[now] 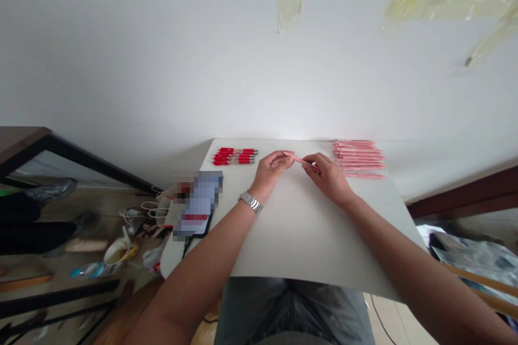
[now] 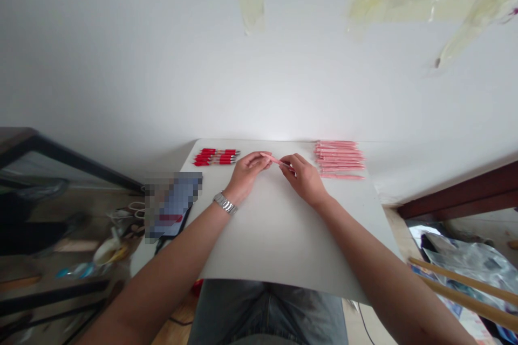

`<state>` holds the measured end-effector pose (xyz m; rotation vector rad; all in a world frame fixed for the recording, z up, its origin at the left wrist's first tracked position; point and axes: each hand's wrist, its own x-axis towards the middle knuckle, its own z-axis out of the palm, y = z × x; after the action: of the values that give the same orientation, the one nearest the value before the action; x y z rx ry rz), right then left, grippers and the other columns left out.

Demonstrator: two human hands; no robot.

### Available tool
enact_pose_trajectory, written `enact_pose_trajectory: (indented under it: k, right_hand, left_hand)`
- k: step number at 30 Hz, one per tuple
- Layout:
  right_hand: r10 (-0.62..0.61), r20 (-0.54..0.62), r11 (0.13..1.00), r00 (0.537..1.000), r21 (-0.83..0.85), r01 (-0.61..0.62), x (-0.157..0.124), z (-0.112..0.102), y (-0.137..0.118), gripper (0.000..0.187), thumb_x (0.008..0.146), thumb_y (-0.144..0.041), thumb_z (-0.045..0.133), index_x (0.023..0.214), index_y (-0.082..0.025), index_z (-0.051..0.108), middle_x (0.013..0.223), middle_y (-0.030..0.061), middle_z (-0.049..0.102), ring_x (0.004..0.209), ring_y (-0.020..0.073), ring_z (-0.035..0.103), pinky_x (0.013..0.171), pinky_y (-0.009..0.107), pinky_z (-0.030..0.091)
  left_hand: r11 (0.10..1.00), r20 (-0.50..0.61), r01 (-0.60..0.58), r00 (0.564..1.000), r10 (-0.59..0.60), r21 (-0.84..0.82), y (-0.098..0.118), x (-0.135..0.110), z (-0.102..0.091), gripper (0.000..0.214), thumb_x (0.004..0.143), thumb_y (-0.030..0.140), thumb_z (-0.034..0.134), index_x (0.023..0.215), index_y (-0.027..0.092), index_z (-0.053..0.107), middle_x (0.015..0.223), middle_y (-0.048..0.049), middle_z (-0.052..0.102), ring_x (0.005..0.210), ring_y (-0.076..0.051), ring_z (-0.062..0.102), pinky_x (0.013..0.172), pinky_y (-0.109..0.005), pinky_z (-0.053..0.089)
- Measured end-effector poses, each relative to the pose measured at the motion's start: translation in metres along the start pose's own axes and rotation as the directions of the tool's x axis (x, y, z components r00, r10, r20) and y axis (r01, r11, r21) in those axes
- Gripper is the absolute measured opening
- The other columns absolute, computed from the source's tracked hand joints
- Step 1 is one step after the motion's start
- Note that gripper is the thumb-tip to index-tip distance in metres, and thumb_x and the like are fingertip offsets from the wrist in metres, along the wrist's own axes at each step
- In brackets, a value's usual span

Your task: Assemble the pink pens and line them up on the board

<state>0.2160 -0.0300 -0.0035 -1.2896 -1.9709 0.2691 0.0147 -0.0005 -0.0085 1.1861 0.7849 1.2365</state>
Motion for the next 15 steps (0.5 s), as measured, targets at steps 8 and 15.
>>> enact_pose_trajectory:
  k: [8,15]
  right_hand:
    - [0.048,0.021,0.999,0.999,0.024,-0.049,-0.0017,0.0015,0.0021,0.016,0.1,-0.037,0.059,0.111,-0.025,0.06,0.096,0.0047,0.073,0.073,0.0182,0.066,0.065,0.029,0.049]
    - [-0.046,-0.003,0.999,0.999,0.01,0.046,0.0028,-0.0019,-0.0047,0.031,0.109,-0.037,0.041,0.119,-0.021,0.066,0.096,0.0093,0.072,0.086,0.0221,0.066,0.077,0.035,0.049]
  left_hand:
    - [1.0,-0.017,0.007,1.0,-0.007,-0.013,0.0023,-0.0004,0.0029,0.032,0.081,0.046,0.083,0.097,0.018,0.077,0.104,-0.0089,0.077,0.093,-0.018,0.07,0.092,-0.035,0.054]
    - [1.0,-0.029,-0.003,1.0,0.002,-0.022,0.0043,-0.0023,0.0052,0.033,0.082,0.048,0.082,0.097,0.019,0.075,0.101,-0.0082,0.077,0.092,-0.019,0.072,0.092,-0.036,0.055]
